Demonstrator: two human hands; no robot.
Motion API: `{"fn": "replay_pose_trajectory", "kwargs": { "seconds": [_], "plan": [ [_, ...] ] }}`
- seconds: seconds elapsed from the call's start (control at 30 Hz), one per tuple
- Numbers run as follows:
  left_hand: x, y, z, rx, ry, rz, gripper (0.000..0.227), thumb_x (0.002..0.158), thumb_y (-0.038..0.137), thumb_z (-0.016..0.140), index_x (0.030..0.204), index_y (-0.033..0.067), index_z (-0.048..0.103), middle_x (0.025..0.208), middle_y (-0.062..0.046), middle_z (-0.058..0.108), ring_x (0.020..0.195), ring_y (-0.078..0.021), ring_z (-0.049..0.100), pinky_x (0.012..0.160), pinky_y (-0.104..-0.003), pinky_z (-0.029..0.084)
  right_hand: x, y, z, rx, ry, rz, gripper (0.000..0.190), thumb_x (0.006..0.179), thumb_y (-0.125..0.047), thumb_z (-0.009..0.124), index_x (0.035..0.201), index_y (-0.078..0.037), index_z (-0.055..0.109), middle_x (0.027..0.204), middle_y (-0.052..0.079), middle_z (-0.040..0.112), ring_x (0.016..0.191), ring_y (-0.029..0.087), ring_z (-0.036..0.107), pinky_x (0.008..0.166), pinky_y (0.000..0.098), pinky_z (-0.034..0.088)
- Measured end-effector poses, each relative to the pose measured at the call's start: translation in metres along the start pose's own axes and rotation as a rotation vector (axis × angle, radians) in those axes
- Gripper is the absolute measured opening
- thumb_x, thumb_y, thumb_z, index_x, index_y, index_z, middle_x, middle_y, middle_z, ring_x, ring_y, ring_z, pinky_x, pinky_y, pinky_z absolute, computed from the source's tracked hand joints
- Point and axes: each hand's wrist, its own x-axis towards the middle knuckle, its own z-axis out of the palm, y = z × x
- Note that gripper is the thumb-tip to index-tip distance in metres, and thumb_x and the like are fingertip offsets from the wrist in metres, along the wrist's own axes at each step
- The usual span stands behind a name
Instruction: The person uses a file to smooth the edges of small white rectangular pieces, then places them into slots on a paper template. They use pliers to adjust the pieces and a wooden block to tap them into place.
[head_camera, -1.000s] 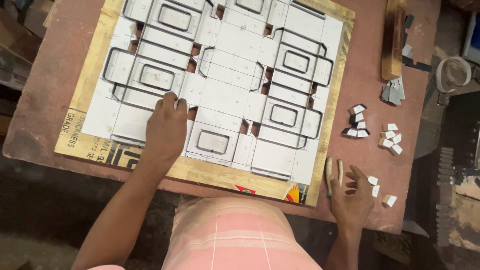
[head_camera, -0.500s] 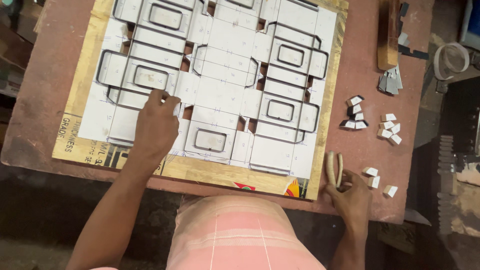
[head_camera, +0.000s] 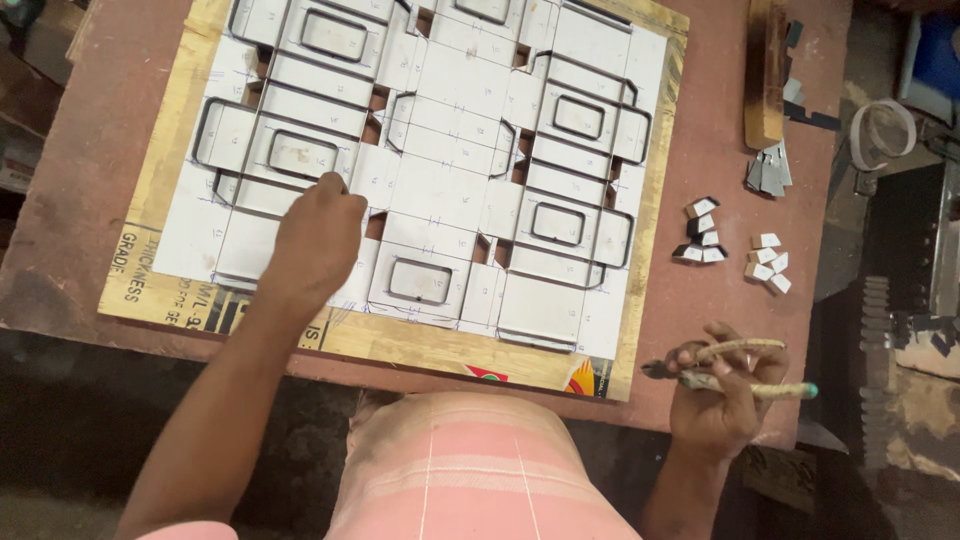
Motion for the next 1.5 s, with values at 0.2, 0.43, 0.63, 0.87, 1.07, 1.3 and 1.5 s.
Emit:
{"fn": "replay_pose_trajectory", "kwargs": {
  "seconds": [0.2,0.43,0.63,0.87,1.07,1.3,1.5],
  "plan": [
    [0.004,-0.011,-0.002,-0.007,-0.093,0.068,0.011,0.079,-0.008,0.059,0.082,-0.0052,0.069,0.098,-0.025,0.062,0.092,-0.0428,0.065,0.081,-0.050,0.054,0.026,-0.008,0.092,0.372,-0.239,0.108,0.034,0.113,-0.019,0.053,0.144,-0.007,0.046,0.107,0.015,0.067,0.088,0.020,0.066,0.075,0.0349,0.053],
    [-0.012,-0.017,-0.011,-0.188,-0.036,0.044,0.044,0.079,-0.005,0.067,0.123,-0.0049,0.063,0.104,-0.024,0.062,0.098,-0.0433,0.061,0.086,-0.050,0.051,0.045,0.029,0.233,0.311,-0.453,0.151,0.019,0.107,0.000,0.063,0.119,-0.009,0.052,0.095,0.003,0.057,0.082,0.010,0.056,0.075,0.0294,0.045],
    [-0.075,-0.022,-0.024,-0.155,0.324,0.043,0.059,0.080,0.009,0.077,0.136,-0.0018,0.061,0.121,-0.019,0.065,0.115,-0.0379,0.054,0.098,-0.048,0.046,0.043,0.082,0.316,0.226,-0.604,0.002,0.029,0.102,0.005,0.069,0.105,-0.013,0.047,0.093,0.006,0.060,0.076,0.012,0.057,0.071,0.0289,0.047],
    [-0.115,-0.055,-0.032,-0.098,0.382,0.036,0.037,0.086,0.009,0.075,0.122,0.0019,0.070,0.120,-0.010,0.068,0.121,-0.0347,0.055,0.103,-0.049,0.045,0.036,0.132,0.370,-0.149,-0.652,0.030,0.030,0.096,0.005,0.072,0.096,-0.011,0.046,0.083,0.004,0.058,0.065,0.005,0.045,0.055,0.0232,0.037],
    [-0.114,-0.066,-0.033,-0.176,0.377,0.077,0.035,0.085,0.009,0.074,0.119,0.0020,0.071,0.120,-0.011,0.068,0.124,-0.0359,0.053,0.104,-0.051,0.044,0.032,0.132,0.366,0.073,-0.657,-0.100,0.029,0.099,0.000,0.073,0.097,-0.012,0.046,0.085,0.007,0.063,0.069,0.008,0.055,0.055,0.0235,0.045],
    [-0.084,-0.065,-0.029,-0.240,0.287,0.149,0.047,0.081,0.010,0.075,0.125,-0.0053,0.067,0.127,-0.018,0.061,0.128,-0.0410,0.048,0.107,-0.054,0.039,0.027,0.139,0.369,-0.077,-0.687,-0.093,0.028,0.095,0.001,0.071,0.095,-0.010,0.045,0.084,0.009,0.063,0.062,0.005,0.053,0.048,0.0230,0.046],
    [-0.053,-0.062,-0.023,-0.321,0.167,0.139,0.044,0.078,0.010,0.075,0.121,-0.0014,0.068,0.127,-0.017,0.060,0.130,-0.0422,0.045,0.110,-0.057,0.032,0.031,0.133,0.377,-0.180,-0.624,0.061,0.033,0.096,0.005,0.069,0.095,-0.012,0.041,0.085,0.008,0.061,0.066,0.007,0.053,0.050,0.0240,0.046]
  ]
}}
